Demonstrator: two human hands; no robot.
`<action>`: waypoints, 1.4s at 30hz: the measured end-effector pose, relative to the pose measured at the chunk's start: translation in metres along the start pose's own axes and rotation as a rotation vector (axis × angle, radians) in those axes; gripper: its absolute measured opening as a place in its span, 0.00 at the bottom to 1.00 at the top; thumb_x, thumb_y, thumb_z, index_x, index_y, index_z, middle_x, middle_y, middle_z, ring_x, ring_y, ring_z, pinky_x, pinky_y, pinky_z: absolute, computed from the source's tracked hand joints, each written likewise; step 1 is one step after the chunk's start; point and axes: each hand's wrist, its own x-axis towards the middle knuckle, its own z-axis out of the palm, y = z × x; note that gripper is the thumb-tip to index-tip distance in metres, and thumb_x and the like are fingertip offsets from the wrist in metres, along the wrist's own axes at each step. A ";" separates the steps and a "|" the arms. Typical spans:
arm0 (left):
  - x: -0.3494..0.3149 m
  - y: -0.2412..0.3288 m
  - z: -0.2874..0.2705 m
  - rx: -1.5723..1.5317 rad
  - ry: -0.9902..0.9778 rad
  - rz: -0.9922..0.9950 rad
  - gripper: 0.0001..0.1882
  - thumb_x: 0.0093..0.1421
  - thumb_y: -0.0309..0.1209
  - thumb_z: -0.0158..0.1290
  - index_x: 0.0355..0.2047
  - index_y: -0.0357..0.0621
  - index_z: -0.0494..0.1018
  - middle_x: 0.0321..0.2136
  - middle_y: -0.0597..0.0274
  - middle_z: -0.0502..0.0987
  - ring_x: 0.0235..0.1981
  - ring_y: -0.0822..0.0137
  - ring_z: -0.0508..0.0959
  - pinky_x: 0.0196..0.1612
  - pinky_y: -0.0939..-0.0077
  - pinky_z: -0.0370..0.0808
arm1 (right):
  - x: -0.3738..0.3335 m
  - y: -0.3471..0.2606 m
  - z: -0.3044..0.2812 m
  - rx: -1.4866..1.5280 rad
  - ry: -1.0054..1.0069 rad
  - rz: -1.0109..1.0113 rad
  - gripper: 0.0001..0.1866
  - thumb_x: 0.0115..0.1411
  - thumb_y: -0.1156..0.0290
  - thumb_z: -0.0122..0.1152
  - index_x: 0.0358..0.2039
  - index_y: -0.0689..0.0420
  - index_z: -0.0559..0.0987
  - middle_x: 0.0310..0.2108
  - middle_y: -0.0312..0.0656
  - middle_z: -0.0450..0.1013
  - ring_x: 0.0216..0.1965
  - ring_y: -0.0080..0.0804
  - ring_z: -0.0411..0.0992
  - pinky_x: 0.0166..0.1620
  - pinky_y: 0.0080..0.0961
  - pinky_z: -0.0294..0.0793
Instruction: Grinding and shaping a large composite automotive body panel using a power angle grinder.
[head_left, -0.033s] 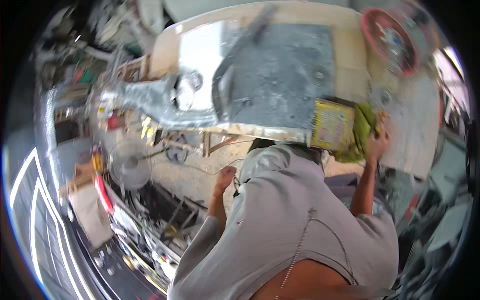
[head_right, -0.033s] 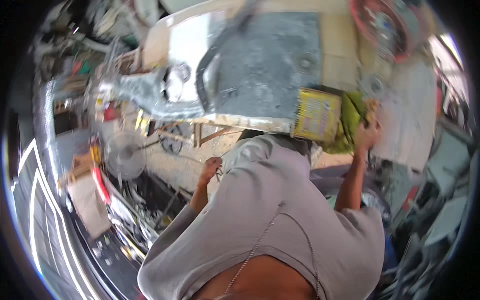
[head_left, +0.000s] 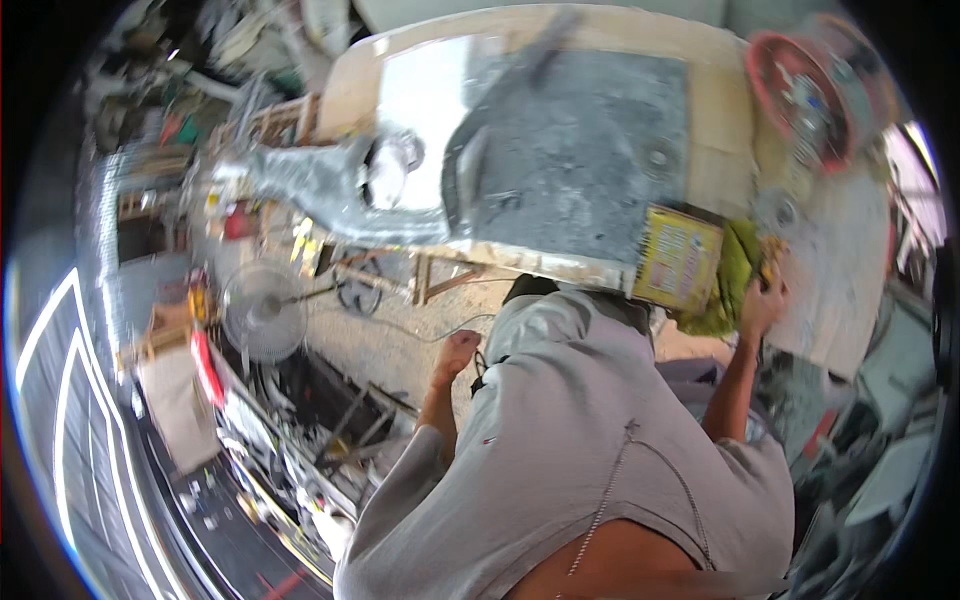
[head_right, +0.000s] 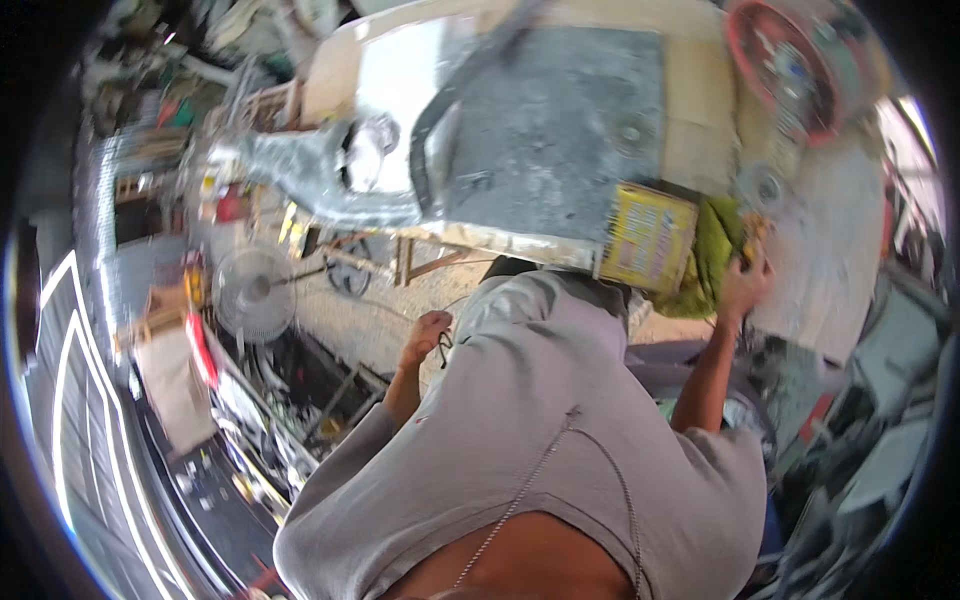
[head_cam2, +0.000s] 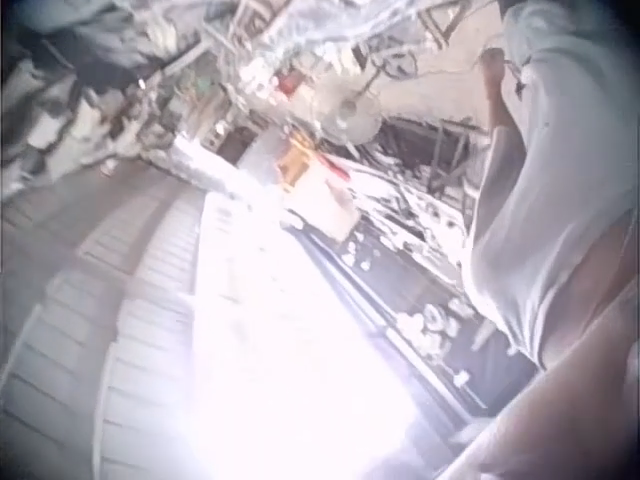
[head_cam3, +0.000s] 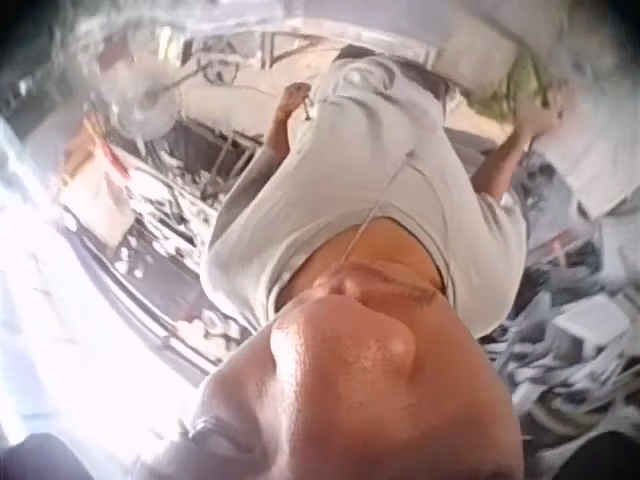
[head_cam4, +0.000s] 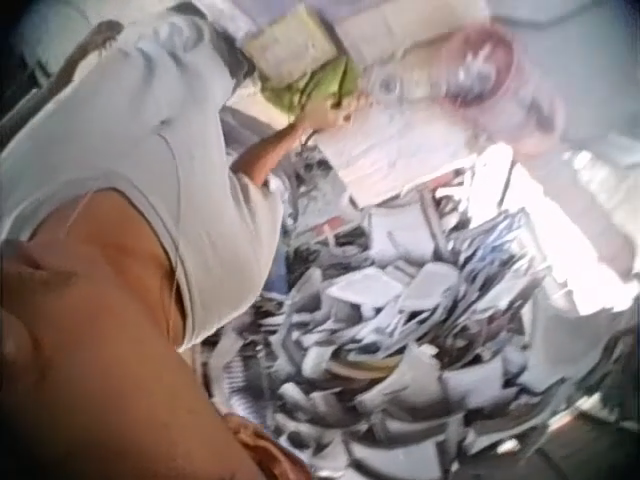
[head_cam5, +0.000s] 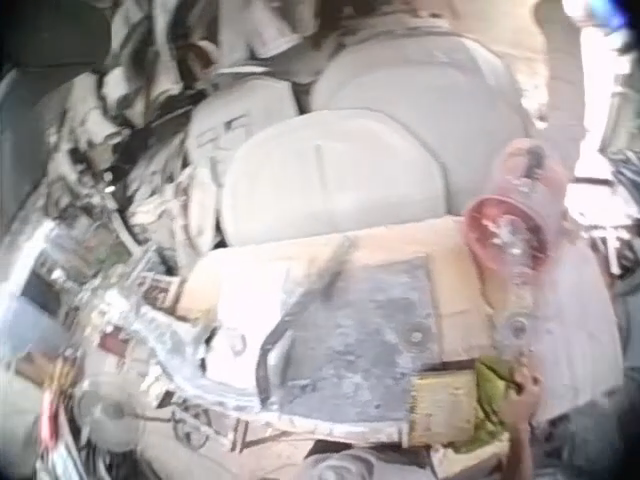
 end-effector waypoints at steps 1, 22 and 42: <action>-0.006 -0.002 0.006 -0.006 0.037 0.037 0.17 0.59 0.39 0.56 0.37 0.34 0.79 0.30 0.52 0.83 0.34 0.65 0.81 0.39 0.70 0.76 | 0.001 0.001 -0.005 -0.035 -0.001 0.015 0.24 0.52 0.72 0.67 0.52 0.47 0.80 0.43 0.50 0.74 0.48 0.49 0.72 0.51 0.41 0.71; -0.019 -0.020 -0.004 0.042 0.166 -0.184 0.14 0.50 0.34 0.56 0.30 0.34 0.79 0.28 0.44 0.82 0.32 0.55 0.83 0.38 0.64 0.77 | 0.003 0.002 -0.011 0.024 -0.171 0.037 0.19 0.56 0.67 0.66 0.49 0.58 0.81 0.48 0.51 0.75 0.52 0.46 0.69 0.56 0.38 0.67; 0.328 0.120 -0.217 -1.723 0.318 -0.036 0.10 0.71 0.32 0.42 0.46 0.39 0.68 0.39 0.60 0.77 0.36 0.68 0.80 0.32 0.76 0.76 | -0.110 -0.115 -0.084 -0.096 -0.108 0.057 0.19 0.58 0.67 0.65 0.49 0.61 0.80 0.38 0.48 0.76 0.38 0.35 0.74 0.43 0.31 0.73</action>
